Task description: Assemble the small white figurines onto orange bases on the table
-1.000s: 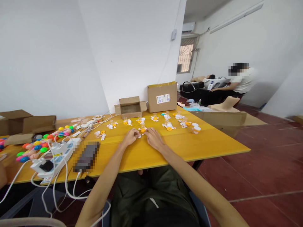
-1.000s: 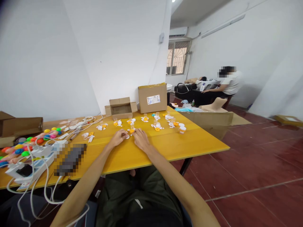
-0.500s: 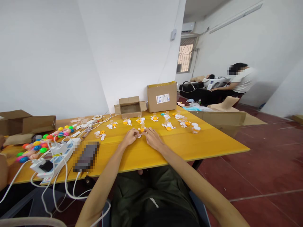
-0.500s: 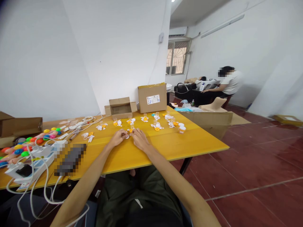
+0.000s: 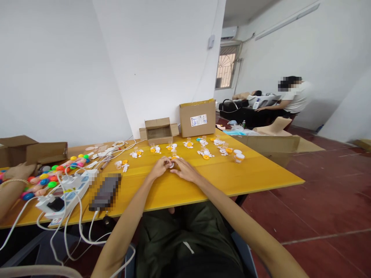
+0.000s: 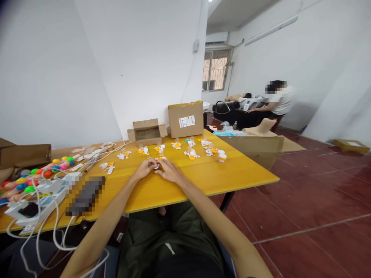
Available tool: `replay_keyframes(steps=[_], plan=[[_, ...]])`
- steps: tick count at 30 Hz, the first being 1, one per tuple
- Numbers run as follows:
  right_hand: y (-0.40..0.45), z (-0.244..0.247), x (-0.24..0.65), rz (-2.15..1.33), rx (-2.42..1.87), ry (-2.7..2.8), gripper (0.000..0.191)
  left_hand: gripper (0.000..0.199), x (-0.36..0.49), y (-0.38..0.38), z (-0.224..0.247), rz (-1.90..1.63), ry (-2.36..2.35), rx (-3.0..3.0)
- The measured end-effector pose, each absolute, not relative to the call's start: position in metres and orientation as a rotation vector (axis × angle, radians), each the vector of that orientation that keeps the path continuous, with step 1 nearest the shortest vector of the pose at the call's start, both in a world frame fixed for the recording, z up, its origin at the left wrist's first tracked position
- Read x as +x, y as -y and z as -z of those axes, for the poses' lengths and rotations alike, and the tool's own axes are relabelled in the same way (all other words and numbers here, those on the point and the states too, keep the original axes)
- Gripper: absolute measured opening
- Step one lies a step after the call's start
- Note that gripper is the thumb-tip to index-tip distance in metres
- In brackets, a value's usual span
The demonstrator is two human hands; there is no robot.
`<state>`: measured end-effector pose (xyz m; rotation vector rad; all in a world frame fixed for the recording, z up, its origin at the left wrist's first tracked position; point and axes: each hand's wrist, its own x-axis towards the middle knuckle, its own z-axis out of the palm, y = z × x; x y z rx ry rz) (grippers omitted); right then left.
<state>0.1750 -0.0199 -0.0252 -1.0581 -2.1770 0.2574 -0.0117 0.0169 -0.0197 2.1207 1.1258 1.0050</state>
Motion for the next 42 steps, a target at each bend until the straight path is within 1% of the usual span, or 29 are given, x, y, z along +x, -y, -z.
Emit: replay_keyframes(steps=[7,17,24,29,35,42], plan=[[0.013,0.028,0.174,-0.403,-1.065,2.083,0.019,0.010,-0.008,-0.015,0.019,-0.985,-1.070,2.105],[0.014,0.027,0.175,-0.458,-1.054,2.062,0.017,0.013,-0.008,-0.010,0.011,-0.965,-1.077,2.080],[0.011,0.029,0.176,-0.487,-1.014,2.034,0.016,0.014,-0.008,-0.010,0.009,-1.017,-1.026,2.045],[0.008,0.031,0.177,-0.518,-0.953,2.016,0.015,0.019,-0.009,-0.010,0.009,-1.028,-1.029,2.054],[0.009,0.029,0.176,-0.536,-0.979,1.984,0.014,0.026,-0.009,-0.007,0.006,-1.018,-1.066,2.056],[0.007,0.031,0.178,-0.504,-1.002,1.968,0.013,0.035,-0.007,-0.005,0.008,-0.953,-0.996,2.007]])
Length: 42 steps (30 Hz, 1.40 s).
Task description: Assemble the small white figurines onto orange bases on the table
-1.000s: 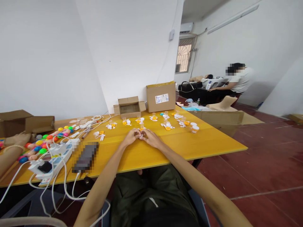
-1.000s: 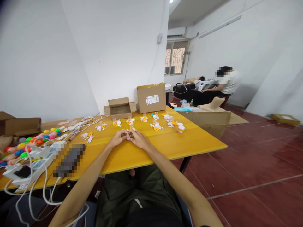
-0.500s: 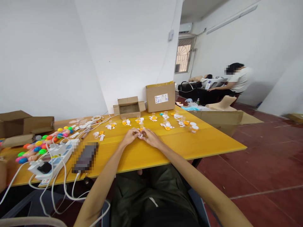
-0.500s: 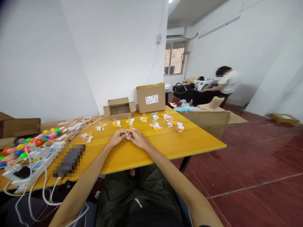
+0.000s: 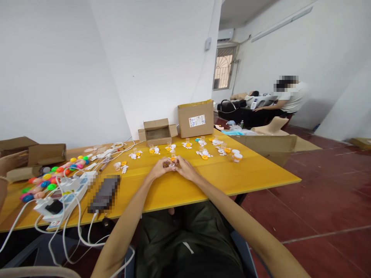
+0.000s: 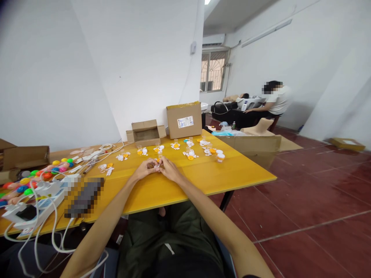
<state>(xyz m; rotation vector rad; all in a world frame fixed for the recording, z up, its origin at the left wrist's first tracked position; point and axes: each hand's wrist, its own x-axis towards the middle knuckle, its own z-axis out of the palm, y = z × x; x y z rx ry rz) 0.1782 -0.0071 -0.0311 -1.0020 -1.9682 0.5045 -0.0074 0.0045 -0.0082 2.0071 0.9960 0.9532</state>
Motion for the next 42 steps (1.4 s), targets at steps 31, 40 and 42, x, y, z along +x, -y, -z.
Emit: replay_keyframes(steps=[31,40,42], plan=[[0.017,0.021,0.180,-0.337,-1.132,2.106,0.010,0.016,-0.030,-0.017,0.016,-1.010,-1.077,2.073],[0.008,0.028,0.180,-0.435,-1.094,2.005,0.010,0.029,-0.015,-0.005,0.011,-1.017,-1.144,2.269],[0.007,0.028,0.180,-0.476,-1.080,1.997,0.011,0.030,-0.010,-0.002,0.011,-0.991,-1.169,2.312]])
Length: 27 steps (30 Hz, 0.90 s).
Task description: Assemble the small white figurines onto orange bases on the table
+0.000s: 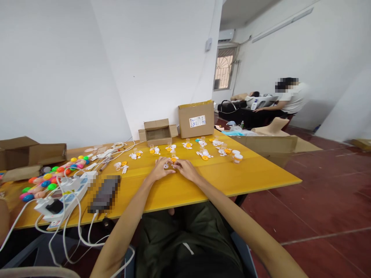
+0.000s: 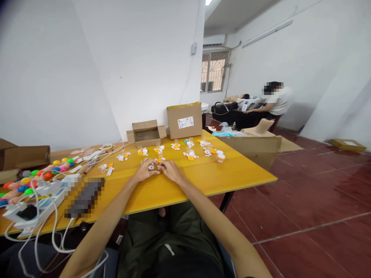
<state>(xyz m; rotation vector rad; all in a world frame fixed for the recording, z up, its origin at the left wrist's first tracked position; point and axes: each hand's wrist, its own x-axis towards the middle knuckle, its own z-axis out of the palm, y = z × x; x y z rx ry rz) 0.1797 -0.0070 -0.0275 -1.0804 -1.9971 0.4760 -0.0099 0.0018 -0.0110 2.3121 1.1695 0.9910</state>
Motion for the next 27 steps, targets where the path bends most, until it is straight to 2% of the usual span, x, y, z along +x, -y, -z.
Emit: replay_keyframes(steps=[9,27], plan=[[0.0094,0.0250,0.1781,-0.526,-1.044,2.024,0.012,0.011,-0.0037,0.0056,0.0055,-0.962,-1.209,2.373],[0.0071,0.0288,0.1793,-0.442,-1.066,2.052,0.011,0.008,-0.0045,0.0048,0.0085,-0.933,-1.154,2.396]])
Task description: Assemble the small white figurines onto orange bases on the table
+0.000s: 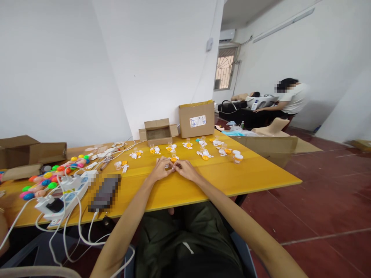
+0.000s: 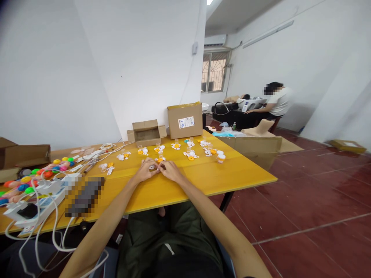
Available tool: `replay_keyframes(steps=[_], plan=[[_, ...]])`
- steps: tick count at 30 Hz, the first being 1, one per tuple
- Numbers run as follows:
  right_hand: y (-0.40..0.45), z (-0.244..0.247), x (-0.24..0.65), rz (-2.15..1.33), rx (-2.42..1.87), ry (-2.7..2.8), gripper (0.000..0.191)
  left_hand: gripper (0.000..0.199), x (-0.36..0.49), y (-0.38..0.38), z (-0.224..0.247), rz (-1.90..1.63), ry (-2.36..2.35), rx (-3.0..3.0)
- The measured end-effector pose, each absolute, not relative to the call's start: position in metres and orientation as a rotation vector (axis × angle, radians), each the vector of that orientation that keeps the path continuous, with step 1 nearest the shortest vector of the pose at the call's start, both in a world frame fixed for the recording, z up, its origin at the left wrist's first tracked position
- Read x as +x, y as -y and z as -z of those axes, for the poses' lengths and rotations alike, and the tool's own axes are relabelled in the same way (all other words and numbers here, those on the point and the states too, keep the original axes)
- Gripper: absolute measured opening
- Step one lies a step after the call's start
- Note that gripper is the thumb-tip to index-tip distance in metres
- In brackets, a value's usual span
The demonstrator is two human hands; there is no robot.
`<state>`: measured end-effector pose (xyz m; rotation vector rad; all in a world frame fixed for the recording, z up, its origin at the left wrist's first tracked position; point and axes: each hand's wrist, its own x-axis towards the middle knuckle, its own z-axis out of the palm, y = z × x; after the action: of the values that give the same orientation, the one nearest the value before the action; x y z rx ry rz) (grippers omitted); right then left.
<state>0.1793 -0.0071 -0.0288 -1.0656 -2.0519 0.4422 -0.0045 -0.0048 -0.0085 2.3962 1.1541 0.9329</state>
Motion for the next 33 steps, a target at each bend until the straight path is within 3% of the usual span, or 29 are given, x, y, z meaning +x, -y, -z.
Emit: replay_keyframes(steps=[19,33], plan=[[0.010,0.023,0.178,-0.493,-1.111,2.039,0.007,0.005,-0.006,0.004,0.007,-0.927,-1.163,2.357],[0.017,0.015,0.178,-0.250,-1.363,2.043,0.014,0.001,-0.004,0.007,0.005,-0.832,-1.236,2.460]])
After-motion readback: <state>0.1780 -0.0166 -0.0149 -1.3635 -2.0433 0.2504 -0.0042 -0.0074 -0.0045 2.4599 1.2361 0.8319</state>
